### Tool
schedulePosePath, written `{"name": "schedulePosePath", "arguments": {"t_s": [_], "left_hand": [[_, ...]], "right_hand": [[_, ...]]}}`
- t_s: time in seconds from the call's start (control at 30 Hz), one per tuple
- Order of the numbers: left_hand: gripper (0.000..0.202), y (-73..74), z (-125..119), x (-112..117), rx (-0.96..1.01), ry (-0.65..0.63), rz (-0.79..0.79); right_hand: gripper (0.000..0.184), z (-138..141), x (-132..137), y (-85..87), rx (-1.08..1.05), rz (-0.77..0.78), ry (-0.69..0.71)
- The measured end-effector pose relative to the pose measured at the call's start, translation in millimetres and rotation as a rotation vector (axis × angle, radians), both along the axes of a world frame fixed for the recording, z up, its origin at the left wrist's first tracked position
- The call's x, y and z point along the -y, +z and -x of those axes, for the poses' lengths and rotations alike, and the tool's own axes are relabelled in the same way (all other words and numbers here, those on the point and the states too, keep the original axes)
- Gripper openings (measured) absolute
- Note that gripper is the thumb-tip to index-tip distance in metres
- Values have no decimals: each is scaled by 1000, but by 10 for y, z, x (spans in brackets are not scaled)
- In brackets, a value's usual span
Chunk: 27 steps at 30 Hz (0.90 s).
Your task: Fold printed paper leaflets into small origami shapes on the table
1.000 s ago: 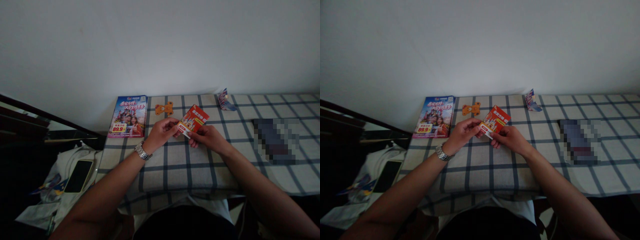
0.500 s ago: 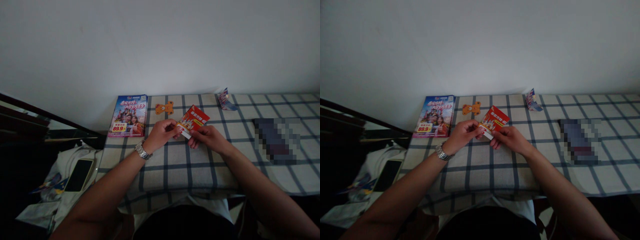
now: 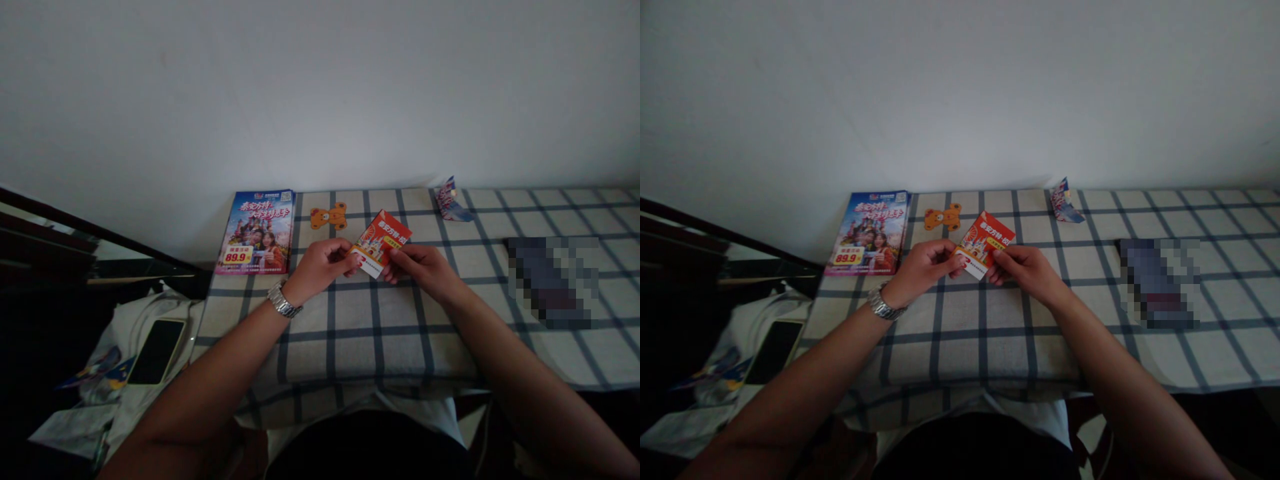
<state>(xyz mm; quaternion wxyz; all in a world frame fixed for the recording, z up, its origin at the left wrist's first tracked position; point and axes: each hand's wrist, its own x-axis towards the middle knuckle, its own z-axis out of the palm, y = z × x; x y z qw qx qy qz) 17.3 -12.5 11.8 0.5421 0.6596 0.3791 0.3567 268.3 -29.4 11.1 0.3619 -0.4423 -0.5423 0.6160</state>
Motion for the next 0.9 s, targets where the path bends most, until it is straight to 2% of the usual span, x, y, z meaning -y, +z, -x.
{"name": "schedulePosePath", "arguments": {"t_s": [0.17, 0.3, 0.47, 0.7, 0.9], "left_hand": [[32, -14, 9, -18, -15, 1, -5], [32, -23, 21, -35, -3, 3, 13], [33, -38, 32, -49, 10, 4, 25], [29, -35, 47, -53, 20, -12, 37], [32, -27, 46, -62, -4, 19, 14]], "right_hand": [[50, -30, -13, 4, 45, -1, -17], [47, -64, -43, -26, -4, -15, -143], [42, -108, -94, -104, -44, -4, -189], [36, -126, -119, -70, 34, -104, -314], [30, -128, -105, -67, 47, -143, -338]]}}
